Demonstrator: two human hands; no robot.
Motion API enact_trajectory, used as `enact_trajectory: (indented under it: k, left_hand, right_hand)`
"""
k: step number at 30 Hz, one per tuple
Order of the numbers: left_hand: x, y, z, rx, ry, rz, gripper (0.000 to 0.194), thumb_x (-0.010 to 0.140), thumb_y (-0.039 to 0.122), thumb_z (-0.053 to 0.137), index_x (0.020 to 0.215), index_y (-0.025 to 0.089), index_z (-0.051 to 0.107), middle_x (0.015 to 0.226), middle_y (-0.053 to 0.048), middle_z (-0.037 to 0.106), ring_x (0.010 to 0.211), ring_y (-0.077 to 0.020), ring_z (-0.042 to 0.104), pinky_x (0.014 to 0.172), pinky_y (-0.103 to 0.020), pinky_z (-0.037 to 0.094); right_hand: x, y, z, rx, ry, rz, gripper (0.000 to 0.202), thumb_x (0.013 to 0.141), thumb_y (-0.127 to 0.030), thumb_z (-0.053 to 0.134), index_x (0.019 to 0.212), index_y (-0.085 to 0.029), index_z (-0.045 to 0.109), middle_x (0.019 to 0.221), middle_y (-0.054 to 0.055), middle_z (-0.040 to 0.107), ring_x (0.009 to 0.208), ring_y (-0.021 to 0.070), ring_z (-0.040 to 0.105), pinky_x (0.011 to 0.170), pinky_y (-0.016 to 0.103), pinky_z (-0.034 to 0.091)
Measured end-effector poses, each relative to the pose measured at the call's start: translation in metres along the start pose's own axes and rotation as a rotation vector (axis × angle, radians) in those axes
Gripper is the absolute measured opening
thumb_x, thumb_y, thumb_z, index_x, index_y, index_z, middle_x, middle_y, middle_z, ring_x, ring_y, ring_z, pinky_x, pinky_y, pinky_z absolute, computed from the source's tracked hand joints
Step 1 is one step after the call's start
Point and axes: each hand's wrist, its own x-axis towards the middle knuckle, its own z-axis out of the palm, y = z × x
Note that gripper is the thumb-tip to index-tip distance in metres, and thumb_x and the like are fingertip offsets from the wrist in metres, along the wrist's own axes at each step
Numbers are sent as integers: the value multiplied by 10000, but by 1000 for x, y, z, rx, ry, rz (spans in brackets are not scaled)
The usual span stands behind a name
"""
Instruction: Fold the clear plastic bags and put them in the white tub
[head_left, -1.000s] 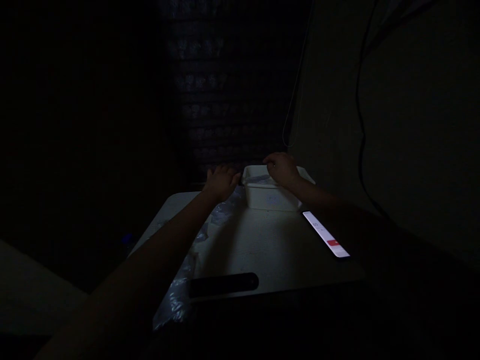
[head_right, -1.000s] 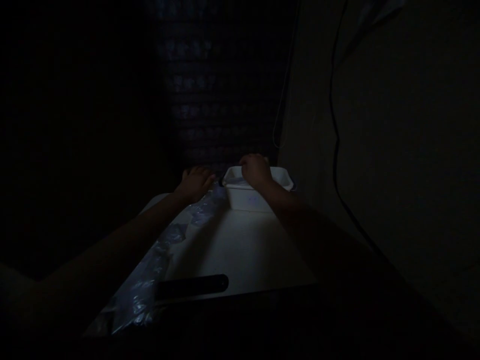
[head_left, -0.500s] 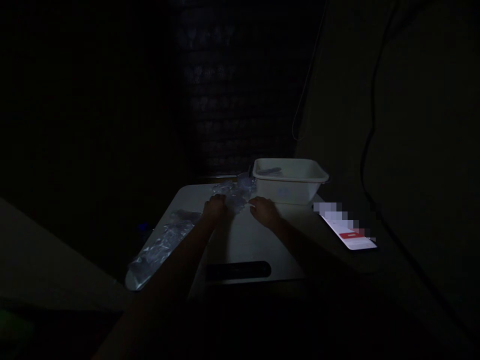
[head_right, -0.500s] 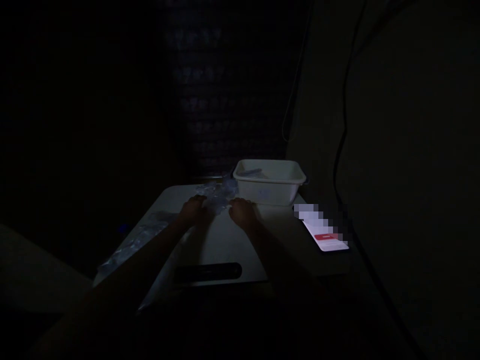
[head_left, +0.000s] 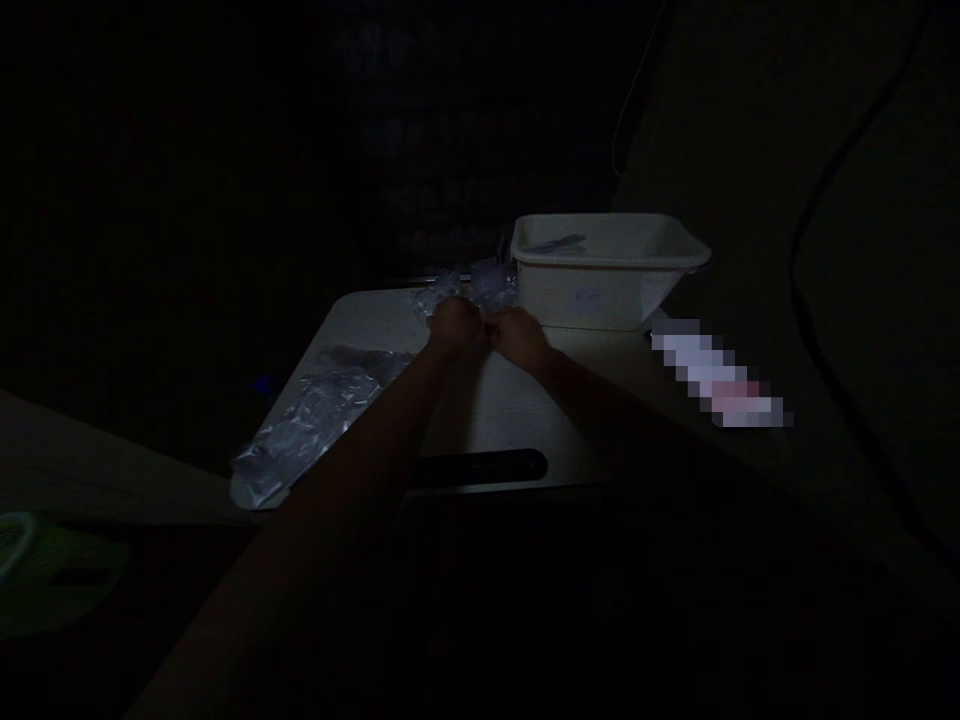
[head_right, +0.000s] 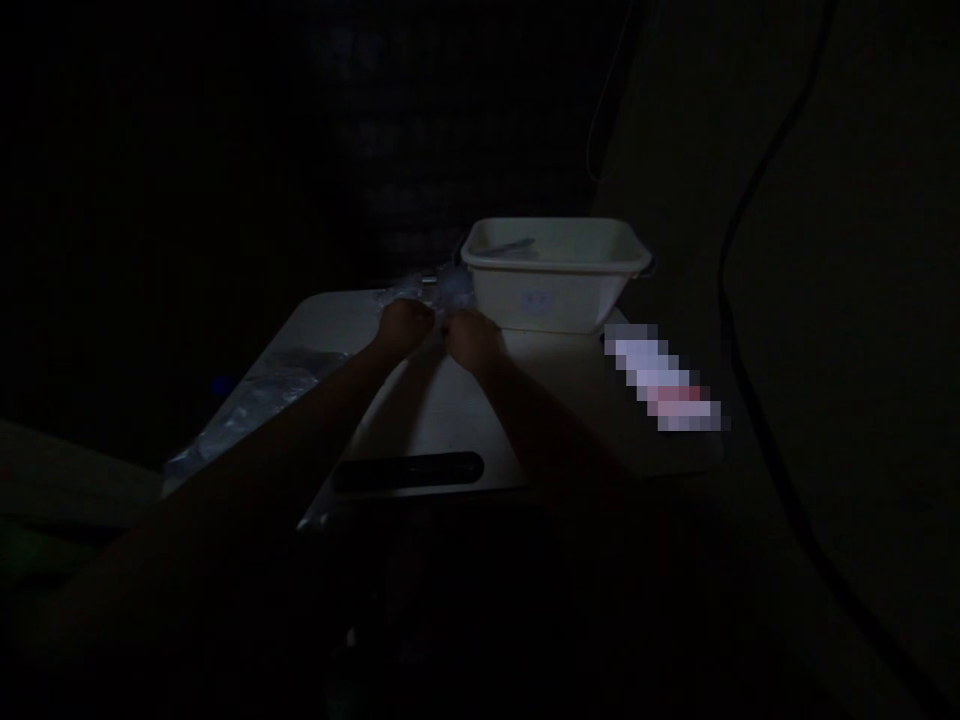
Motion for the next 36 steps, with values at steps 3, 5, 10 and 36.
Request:
enact_trajectory:
  k: [3, 5, 10, 36]
  left_hand:
    - [2, 5, -2, -110, 156, 72, 269, 692, 133, 372, 840, 118, 597, 881, -74, 609, 839, -162, 537, 718, -258, 388]
    - [1, 7, -4, -186, 240, 126, 290, 674, 97, 376, 887, 119, 572, 858, -57, 609, 795, -138, 539, 706, -240, 389]
    - [-8, 14, -14, -278, 291, 287, 343, 639, 59, 402, 955, 133, 510, 755, -15, 607, 702, -119, 537, 660, -224, 399]
    - [-63, 6, -30, 293, 63, 404, 223, 709, 223, 379, 744, 147, 586, 770, -97, 614, 825, -232, 511, 736, -378, 297]
  right_hand:
    - [-1, 3, -2, 79, 61, -5, 260, 718, -193, 389, 867, -169, 601, 913, 70, 595, 863, 175, 515, 724, 264, 374]
    - [-2, 6, -4, 155, 136, -1, 289, 703, -163, 385, 921, -155, 575, 933, 64, 585, 860, 165, 513, 732, 260, 378]
    - [-3, 8, -18, 296, 292, -27, 523, 685, -126, 393, 1202, -108, 315, 1054, 75, 516, 883, 148, 504, 728, 249, 393]
    - [-61, 25, -68, -184, 167, 63, 272, 760, -297, 374, 857, -148, 580, 904, 107, 547, 882, 240, 424, 743, 377, 257]
